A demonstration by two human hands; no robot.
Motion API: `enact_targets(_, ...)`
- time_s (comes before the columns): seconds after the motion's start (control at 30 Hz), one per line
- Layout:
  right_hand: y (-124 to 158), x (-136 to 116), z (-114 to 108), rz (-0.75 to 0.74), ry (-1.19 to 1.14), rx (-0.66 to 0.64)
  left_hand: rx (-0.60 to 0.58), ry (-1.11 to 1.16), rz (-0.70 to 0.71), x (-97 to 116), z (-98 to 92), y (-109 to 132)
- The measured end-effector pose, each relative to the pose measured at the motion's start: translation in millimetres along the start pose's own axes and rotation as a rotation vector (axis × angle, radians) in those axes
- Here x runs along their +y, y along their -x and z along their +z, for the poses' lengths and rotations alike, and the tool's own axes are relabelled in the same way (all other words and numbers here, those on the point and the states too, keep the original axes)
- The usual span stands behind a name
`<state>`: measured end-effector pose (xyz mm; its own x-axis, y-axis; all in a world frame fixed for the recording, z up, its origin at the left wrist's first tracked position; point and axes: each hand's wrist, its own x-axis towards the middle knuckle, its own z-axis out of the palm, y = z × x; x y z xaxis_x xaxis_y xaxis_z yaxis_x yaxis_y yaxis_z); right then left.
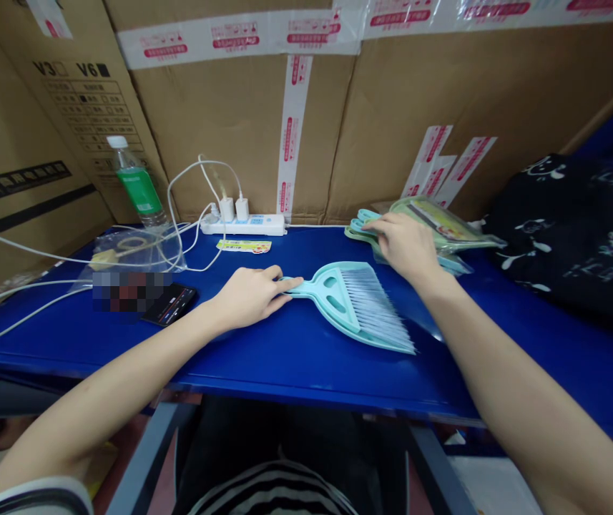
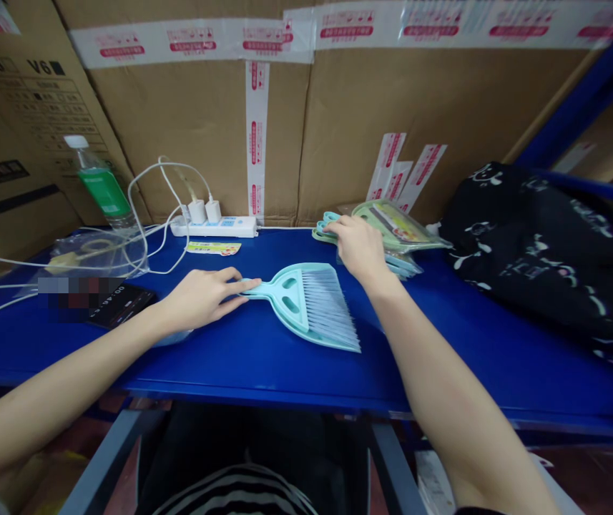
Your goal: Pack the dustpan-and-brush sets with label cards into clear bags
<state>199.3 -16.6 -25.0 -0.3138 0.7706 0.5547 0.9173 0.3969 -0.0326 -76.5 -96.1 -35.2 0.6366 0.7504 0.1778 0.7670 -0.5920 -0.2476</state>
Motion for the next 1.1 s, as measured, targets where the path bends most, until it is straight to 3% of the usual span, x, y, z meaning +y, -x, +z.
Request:
enact_targets(0.47,-3.9,2.3,2.5,-0.161,-0.066,0.295,-0.011,-0.011,0.0,1.0,-2.1,-0.3)
enact_targets(0.6,-3.9,-6.7,2.1,-0.213,-0.103,0.24,-0.017,-0.016,0.002,1.3,-2.6,-0.5)
enact_targets(0.77,-0.9,-15.7,-5.5,-0.124,-0.088,0.149,-0.002,-0.006,0.004,1.0,-2.8,0.5)
enact_targets(1.1,0.3,-11.2,-4.7,-0.097,-0.043,0.123,-0.013,0.008,-0.005,1.4,-3.4,0.7)
